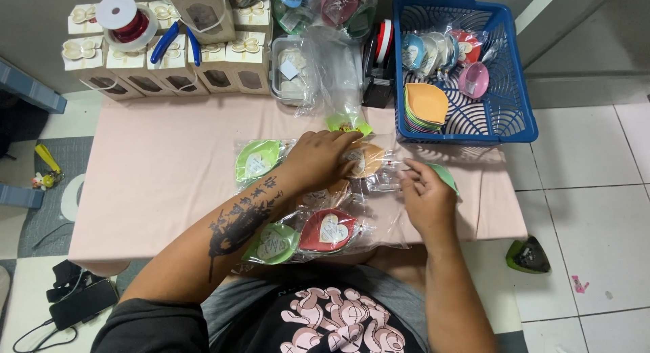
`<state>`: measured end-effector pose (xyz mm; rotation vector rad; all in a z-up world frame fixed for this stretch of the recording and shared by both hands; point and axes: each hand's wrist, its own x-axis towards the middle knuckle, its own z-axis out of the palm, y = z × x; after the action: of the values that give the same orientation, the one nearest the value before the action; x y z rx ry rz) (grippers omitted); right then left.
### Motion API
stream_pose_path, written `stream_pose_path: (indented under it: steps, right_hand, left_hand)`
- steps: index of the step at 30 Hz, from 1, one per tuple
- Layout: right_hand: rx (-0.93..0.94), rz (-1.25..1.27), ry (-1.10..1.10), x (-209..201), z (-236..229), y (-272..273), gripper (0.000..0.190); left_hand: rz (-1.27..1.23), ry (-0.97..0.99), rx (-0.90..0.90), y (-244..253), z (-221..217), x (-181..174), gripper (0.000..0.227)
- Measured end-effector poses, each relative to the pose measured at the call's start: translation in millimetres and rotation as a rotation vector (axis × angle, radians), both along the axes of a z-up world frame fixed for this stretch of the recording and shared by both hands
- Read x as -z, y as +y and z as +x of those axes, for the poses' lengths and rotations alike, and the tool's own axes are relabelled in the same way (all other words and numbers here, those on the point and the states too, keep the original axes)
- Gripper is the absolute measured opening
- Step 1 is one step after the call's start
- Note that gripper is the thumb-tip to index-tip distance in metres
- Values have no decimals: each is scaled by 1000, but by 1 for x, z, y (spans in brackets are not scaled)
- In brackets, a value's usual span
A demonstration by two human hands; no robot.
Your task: The person is packing small, colorful, leaf-shaped and heart-shaped plastic containers into a clear plastic bag, arranging them neatly.
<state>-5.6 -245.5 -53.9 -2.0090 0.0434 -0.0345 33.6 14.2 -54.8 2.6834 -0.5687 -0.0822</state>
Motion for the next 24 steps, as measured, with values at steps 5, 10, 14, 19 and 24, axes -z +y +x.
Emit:
stream_pose_path:
  steps: [5, 10, 14, 19, 24]
  right_hand:
    - [170, -608, -569, 22, 2, -55, 26]
    - [298, -815, -226, 40, 0, -79, 48]
    - [247, -779, 90, 60, 7, -90, 31]
    - [287, -669, 57, 37, 6, -77, 14]
    - [325, -543, -321, 18, 7, -73, 8]
  left_hand:
    - [-26, -8, 14, -1, -2, -23, 56]
    - [-58, -115, 48, -12, 2, -42, 44]
    - [-39, -167, 157, -30, 15, -56, 36]
    - [92, -181, 271, -55, 35, -68, 42]
    - [239, -146, 310, -69, 55, -67, 37]
